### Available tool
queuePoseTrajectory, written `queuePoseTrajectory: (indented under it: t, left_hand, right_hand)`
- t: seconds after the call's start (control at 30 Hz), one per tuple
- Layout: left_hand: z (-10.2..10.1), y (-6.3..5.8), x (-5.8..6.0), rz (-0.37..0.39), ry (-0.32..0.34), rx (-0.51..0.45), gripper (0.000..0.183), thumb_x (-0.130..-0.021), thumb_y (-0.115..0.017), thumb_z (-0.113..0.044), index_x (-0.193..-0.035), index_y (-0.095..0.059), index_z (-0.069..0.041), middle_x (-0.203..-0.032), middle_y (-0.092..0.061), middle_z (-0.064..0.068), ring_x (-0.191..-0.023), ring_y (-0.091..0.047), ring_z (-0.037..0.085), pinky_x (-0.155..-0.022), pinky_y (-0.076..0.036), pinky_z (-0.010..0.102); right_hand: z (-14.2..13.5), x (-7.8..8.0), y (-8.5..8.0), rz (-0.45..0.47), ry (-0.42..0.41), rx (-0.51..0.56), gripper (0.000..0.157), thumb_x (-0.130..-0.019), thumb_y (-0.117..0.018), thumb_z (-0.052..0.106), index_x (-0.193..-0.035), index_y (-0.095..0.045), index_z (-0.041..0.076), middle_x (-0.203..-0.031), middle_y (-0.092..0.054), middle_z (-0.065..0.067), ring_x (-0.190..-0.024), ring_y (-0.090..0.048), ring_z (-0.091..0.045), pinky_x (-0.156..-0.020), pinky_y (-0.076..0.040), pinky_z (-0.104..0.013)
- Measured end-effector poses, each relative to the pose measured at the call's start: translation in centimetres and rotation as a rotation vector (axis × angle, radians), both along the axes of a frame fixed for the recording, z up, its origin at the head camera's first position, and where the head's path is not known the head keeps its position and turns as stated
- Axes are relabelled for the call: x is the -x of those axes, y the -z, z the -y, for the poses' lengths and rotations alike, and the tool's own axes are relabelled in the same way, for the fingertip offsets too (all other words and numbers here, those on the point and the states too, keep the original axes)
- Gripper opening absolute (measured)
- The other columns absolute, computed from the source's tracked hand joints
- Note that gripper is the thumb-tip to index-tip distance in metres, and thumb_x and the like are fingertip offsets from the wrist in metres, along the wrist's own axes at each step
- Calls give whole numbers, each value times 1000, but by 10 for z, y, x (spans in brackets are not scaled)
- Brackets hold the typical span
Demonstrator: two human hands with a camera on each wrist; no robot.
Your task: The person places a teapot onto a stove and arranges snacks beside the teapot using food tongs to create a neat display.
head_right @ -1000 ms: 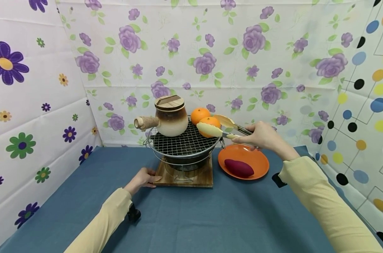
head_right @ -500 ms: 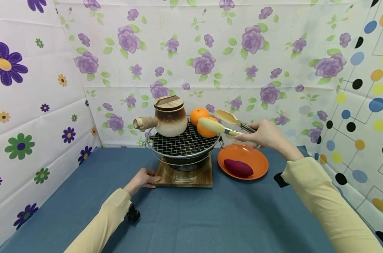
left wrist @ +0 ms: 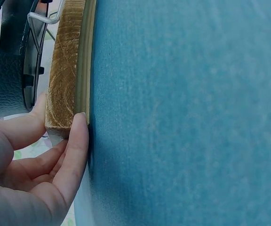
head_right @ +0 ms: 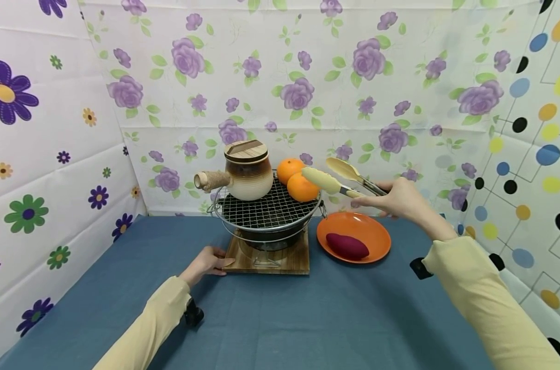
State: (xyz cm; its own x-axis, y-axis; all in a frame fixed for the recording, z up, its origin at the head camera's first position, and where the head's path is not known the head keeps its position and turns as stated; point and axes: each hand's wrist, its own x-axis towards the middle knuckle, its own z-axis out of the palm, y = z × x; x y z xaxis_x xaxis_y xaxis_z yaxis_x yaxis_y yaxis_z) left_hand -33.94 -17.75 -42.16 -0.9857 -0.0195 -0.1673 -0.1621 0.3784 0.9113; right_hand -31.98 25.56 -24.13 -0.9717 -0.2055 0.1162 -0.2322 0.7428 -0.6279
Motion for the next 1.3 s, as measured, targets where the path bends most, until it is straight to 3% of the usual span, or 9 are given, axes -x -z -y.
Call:
queuePoseTrajectory:
  t: [0.27,0.77,1.07,1.3]
  left_hand:
    - [0,-1,-3,-18,8,-14,47,-82,-67,-3,-116,-44,20,-111,-44,31,-77,-59,32,-61,-55,34]
    - [2,2,1,-17,24,-36,52,-79,-72,-7,-113,-44,21,-109,-43,32,-74,-58,31,-59,-55,35]
    - [0,1,1,-14,24,-36,47,-83,-66,-3,-116,-42,21,-112,-43,32,-78,-59,32,-62,-55,36]
    - [1,3,1,-8,14,-31,47,-83,-66,-2,-116,-43,21,-107,-47,31,-80,-59,33,-62,-55,35]
  right_hand:
    - [-13,-5,-1,36,49,-28,97,-71,-66,60,-139,-31,0,-69,-62,-9,-56,-55,-26,-46,-46,-34]
    - [-41,-7,12,27,70,-50,86,-74,-63,59,-135,-42,3,-72,-62,-10,-56,-53,-27,-46,-43,-34]
    - [-54,-8,22,67,110,-73,95,-76,-62,58,-139,-28,-4,-71,-64,-7,-55,-52,-25,-48,-41,-33]
    - [-62,-10,29,57,114,-88,95,-76,-62,58,-138,-29,-6,-71,-63,-7,-55,-54,-25,-49,-43,-34]
